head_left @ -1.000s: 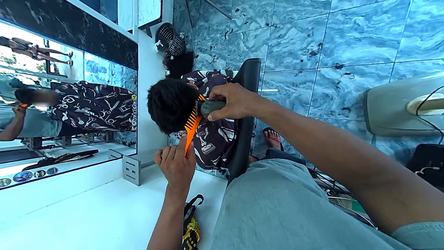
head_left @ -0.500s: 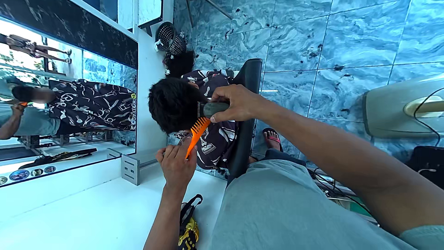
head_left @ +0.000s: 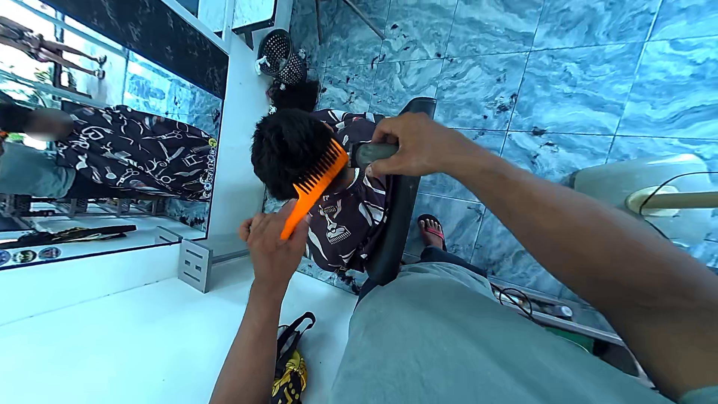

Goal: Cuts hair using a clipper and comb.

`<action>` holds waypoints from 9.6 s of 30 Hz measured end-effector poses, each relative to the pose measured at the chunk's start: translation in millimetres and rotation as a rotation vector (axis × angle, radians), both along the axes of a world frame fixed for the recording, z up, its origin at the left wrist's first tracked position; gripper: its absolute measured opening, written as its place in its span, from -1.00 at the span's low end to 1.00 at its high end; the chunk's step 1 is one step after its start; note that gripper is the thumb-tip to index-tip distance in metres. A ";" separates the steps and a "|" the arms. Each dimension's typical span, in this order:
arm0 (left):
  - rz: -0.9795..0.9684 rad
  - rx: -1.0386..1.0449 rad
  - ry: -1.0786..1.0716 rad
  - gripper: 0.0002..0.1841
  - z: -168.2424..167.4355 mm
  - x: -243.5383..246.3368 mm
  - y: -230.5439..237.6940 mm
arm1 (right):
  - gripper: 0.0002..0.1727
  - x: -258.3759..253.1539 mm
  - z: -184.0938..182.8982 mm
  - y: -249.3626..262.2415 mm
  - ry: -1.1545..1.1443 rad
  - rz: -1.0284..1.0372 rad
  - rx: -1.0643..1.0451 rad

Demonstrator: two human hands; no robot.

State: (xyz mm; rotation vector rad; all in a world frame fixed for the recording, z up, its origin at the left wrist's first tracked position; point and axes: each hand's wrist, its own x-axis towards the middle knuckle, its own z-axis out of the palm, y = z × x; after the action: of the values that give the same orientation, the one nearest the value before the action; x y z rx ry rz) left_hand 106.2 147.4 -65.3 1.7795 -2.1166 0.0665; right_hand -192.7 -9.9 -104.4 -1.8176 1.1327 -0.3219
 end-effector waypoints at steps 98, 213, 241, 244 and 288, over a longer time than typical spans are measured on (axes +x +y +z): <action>-0.125 0.191 -0.225 -0.55 77.8 -13.9 -20.5 | -0.50 -110.5 -56.3 -49.2 -0.741 -0.592 0.540; -0.332 0.060 -0.481 -0.62 46.8 -13.9 -43.7 | -0.60 12.0 -16.3 11.7 -0.422 -0.147 0.134; -0.281 0.182 -0.034 -0.47 138.5 15.6 -137.8 | -0.39 -53.1 -62.6 287.1 -0.856 -1.280 0.661; -0.458 0.302 -0.129 -0.53 134.8 -11.0 -138.3 | -0.37 -14.1 -44.7 309.0 -0.836 -1.366 0.624; -0.321 -0.200 0.349 -0.59 -46.6 113.7 -63.5 | -0.53 12.1 -20.5 180.3 -0.584 -0.890 0.387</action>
State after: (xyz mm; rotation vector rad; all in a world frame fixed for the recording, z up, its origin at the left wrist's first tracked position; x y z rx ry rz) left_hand 219.9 83.9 -112.0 1.2213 -2.0280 -0.1059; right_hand -180.6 170.4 -124.9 -0.7145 1.3814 -0.9927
